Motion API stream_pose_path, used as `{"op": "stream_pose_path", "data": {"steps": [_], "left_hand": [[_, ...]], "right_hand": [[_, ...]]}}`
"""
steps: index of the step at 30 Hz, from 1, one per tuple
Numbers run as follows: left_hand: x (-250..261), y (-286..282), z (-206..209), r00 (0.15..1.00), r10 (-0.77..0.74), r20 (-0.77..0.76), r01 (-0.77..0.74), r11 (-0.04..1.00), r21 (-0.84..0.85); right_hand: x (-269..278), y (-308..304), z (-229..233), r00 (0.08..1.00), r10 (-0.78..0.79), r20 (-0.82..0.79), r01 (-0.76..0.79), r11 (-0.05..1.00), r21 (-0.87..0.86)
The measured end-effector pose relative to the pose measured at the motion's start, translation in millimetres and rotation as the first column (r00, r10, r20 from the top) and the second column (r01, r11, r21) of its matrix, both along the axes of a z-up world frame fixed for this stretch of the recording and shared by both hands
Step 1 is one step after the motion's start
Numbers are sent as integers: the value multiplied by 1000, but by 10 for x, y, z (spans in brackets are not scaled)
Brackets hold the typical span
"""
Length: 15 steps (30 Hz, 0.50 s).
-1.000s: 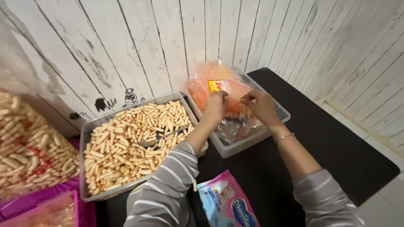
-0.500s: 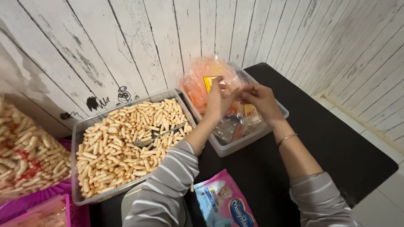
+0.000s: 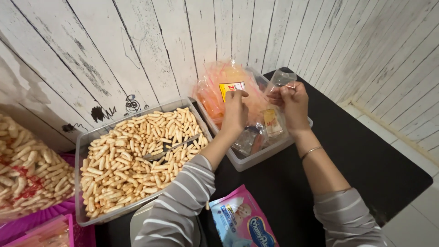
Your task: Filling small plastic bags with puffed snacks, weighing them on a digital scale, and organizing the bags into a tray.
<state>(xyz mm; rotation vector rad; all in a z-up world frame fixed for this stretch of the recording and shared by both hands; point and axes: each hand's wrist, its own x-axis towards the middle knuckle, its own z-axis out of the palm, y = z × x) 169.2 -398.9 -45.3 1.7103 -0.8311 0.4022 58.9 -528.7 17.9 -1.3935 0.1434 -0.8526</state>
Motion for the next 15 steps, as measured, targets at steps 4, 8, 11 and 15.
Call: {"op": "stream_pose_path", "data": {"steps": [4, 8, 11, 15], "left_hand": [[-247, 147, 388, 945, 232, 232, -262, 960, 103], [-399, 305, 726, 996, 69, 62, -72, 996, 43], [-486, 493, 856, 972, -78, -223, 94, 994, 60], [-348, 717, 719, 932, -150, -330, 132, 988, -77]], "right_hand": [[18, -83, -116, 988, 105, 116, -114, 990, 78], [36, -28, -161, 905, 369, 209, -401, 905, 139], [55, 162, -111, 854, 456, 251, -496, 859, 128], [110, 436, -42, 812, 521, 263, -557, 826, 85]]}}
